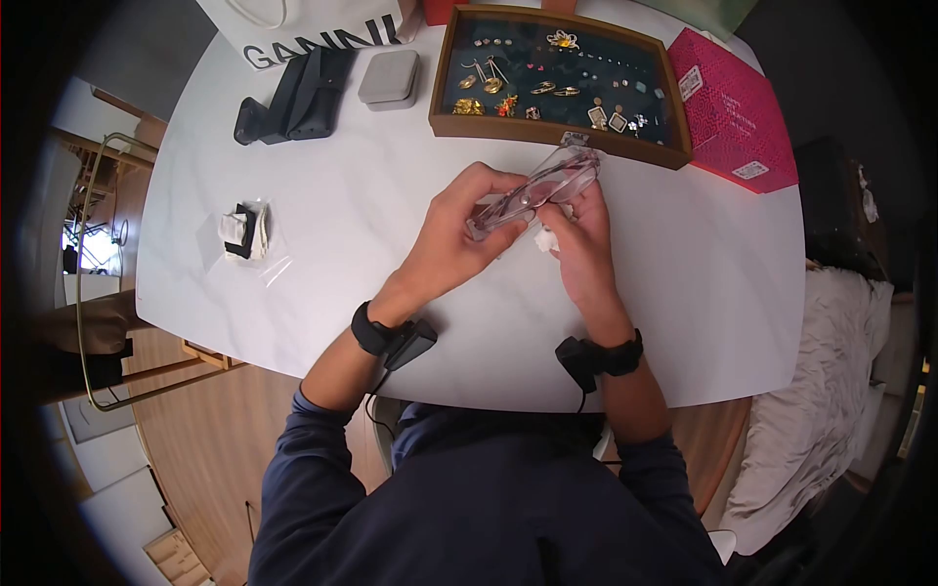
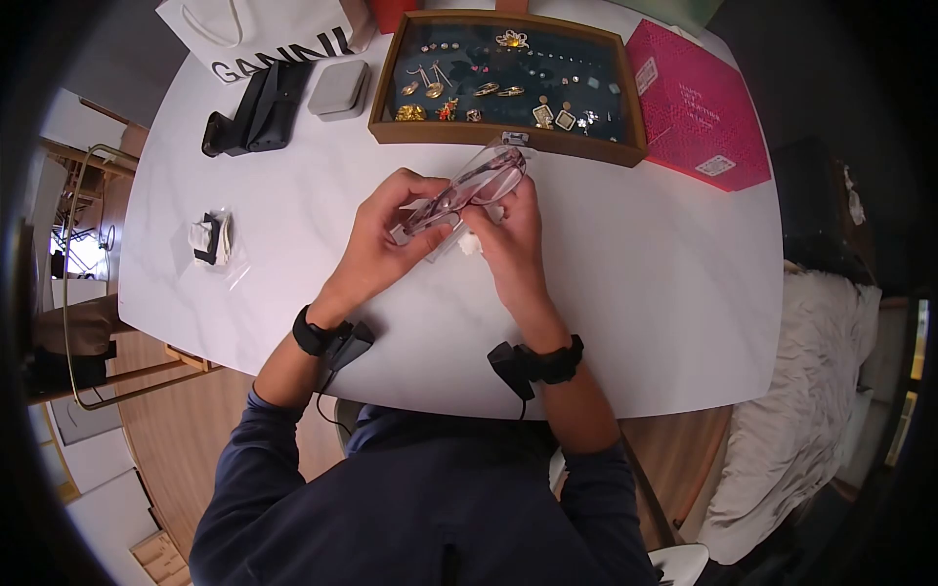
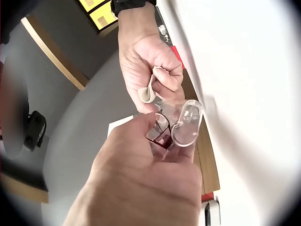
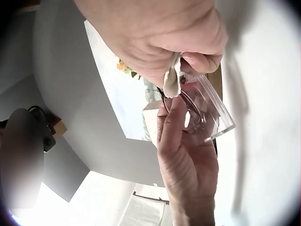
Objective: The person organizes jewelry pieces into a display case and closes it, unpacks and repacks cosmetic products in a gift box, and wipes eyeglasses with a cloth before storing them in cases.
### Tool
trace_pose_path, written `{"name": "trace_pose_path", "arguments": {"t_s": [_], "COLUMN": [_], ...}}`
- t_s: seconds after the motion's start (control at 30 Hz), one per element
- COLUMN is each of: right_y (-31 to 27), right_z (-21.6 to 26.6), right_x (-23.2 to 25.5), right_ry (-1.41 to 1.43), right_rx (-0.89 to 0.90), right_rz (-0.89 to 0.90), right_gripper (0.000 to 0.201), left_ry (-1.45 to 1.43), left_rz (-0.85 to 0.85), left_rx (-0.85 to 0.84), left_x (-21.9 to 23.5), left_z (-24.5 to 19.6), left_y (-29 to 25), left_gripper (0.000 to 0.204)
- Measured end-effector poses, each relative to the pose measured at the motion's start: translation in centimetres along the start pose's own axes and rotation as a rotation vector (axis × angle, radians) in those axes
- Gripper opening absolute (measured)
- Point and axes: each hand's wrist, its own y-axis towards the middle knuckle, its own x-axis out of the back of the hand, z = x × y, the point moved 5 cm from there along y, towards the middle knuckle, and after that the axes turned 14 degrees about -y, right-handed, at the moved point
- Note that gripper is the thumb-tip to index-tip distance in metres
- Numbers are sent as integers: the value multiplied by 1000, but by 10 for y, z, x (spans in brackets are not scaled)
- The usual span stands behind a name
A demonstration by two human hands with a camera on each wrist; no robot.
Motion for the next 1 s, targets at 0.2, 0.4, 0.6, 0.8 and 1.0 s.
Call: {"name": "trace_pose_path", "arguments": {"t_s": [0.2, 0.4, 0.6, 0.8, 1.0], "right_y": [1, -4, 0, 2, -2], "right_z": [5, 7, 2, -1, 12], "right_x": [-2, -5, -4, -1, 3], "right_ry": [-124, -31, 90, 112, -32], "right_rx": [123, -151, -167, -162, -138], "right_rz": [3, 40, 81, -2, -91], "right_gripper": [40, 42, 44, 52, 74], "left_ry": [116, 186, 213, 251, 173], "left_rz": [11, -109, -78, 20, 16], "left_rx": [-55, -71, -74, -84, 16], "left_x": [3, 6, 9, 1, 5], "left_z": [-10, -2, -2, -12, 0], "left_y": [1, 1, 2, 0, -2], "left_gripper": [39, 37, 36, 30, 34]}}
